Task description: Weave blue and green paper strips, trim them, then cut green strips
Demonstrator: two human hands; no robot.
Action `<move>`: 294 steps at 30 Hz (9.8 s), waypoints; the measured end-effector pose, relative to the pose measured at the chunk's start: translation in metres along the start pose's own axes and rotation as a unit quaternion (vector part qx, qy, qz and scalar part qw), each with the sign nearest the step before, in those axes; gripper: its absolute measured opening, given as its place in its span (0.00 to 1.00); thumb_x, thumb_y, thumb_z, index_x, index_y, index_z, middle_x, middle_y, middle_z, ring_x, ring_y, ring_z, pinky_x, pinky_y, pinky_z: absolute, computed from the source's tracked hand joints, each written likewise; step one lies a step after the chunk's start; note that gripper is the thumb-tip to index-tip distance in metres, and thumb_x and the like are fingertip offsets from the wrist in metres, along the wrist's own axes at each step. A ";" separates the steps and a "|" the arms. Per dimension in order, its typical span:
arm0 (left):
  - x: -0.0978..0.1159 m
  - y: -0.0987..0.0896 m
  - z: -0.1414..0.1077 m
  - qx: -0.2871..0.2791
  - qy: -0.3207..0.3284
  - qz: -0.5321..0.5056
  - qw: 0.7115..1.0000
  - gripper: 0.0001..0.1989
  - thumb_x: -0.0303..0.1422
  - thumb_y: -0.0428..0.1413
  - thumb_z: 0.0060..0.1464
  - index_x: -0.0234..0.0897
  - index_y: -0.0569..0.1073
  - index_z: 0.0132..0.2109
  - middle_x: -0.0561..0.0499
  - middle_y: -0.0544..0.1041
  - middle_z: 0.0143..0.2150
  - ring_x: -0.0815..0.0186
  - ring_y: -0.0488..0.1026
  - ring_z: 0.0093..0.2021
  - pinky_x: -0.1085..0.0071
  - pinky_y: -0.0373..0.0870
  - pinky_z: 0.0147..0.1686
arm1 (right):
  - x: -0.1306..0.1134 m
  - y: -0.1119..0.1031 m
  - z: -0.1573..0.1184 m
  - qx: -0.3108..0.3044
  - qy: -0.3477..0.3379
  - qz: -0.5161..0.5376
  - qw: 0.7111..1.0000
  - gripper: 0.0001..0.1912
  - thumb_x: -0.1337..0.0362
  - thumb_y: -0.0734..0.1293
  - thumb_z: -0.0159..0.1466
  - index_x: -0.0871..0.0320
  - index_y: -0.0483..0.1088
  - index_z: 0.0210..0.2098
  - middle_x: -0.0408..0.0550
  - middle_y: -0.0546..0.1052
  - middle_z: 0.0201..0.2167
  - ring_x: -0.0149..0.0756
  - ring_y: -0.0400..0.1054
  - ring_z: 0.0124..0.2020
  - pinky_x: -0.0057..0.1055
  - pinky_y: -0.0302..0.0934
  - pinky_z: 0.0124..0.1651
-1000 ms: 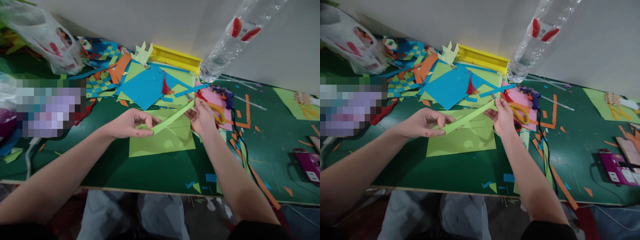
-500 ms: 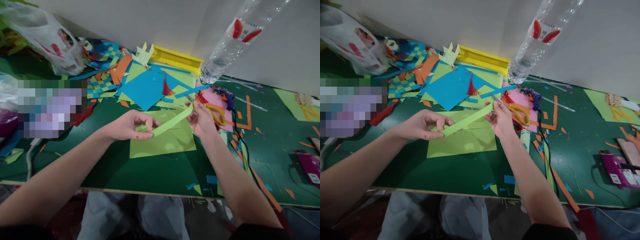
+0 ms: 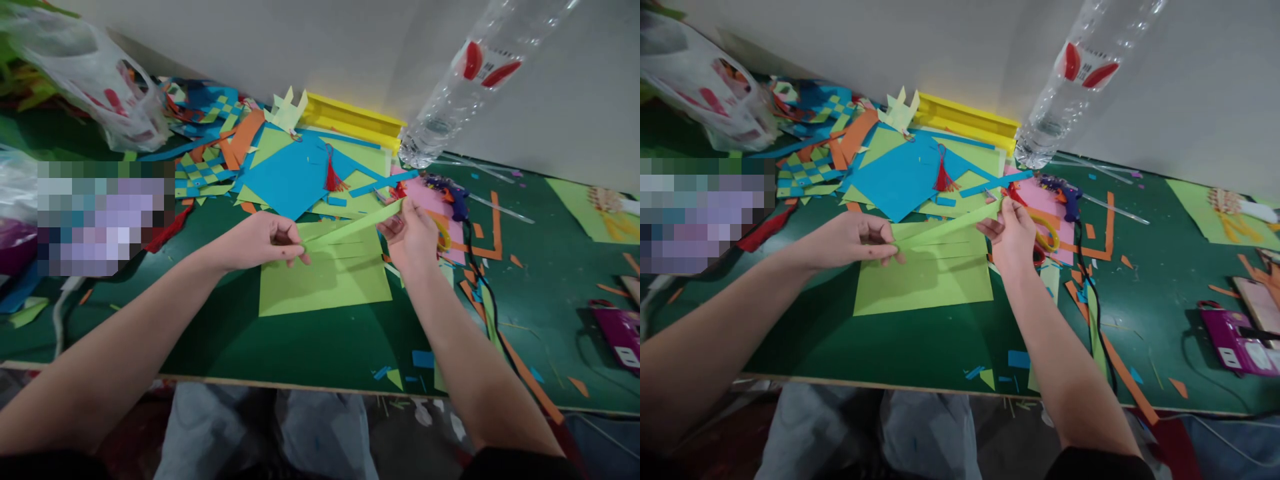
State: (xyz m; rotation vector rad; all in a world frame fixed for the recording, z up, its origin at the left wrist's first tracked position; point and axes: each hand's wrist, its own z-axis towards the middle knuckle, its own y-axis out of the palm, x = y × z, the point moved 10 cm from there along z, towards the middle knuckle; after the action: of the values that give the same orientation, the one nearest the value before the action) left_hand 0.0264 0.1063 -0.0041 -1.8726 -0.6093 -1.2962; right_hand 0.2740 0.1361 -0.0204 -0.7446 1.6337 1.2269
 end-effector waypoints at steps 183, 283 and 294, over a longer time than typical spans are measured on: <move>0.017 0.015 0.000 0.041 0.050 0.108 0.992 0.24 0.36 0.56 0.60 0.42 0.69 0.63 0.51 0.83 0.33 0.70 0.75 0.25 0.77 0.72 0.29 | 0.034 0.052 -0.047 -0.136 0.041 -0.124 0.982 0.17 0.51 0.77 0.48 0.57 0.73 0.23 0.45 0.80 0.21 0.36 0.77 0.26 0.32 0.75 0.37; 0.001 0.011 0.000 0.006 0.008 0.123 0.992 0.21 0.41 0.56 0.59 0.34 0.74 0.55 0.45 0.84 0.36 0.67 0.77 0.25 0.71 0.76 0.31 | 0.006 0.020 -0.028 -0.007 -0.030 -0.080 0.996 0.16 0.51 0.74 0.52 0.53 0.67 0.23 0.41 0.79 0.29 0.29 0.72 0.28 0.30 0.70 0.36; 0.001 0.011 0.000 0.014 0.007 0.115 0.993 0.17 0.41 0.56 0.58 0.33 0.76 0.48 0.46 0.83 0.34 0.68 0.77 0.25 0.73 0.75 0.29 | -0.005 0.013 -0.025 0.012 -0.075 -0.110 0.991 0.17 0.46 0.70 0.56 0.52 0.69 0.26 0.42 0.79 0.33 0.30 0.71 0.29 0.33 0.69 0.39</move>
State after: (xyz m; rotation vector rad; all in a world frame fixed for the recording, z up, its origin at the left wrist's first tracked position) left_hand 0.0346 0.0995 -0.0067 -1.8488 -0.3892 -1.1442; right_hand 0.2565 0.1158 -0.0094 -0.7766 1.4019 1.0777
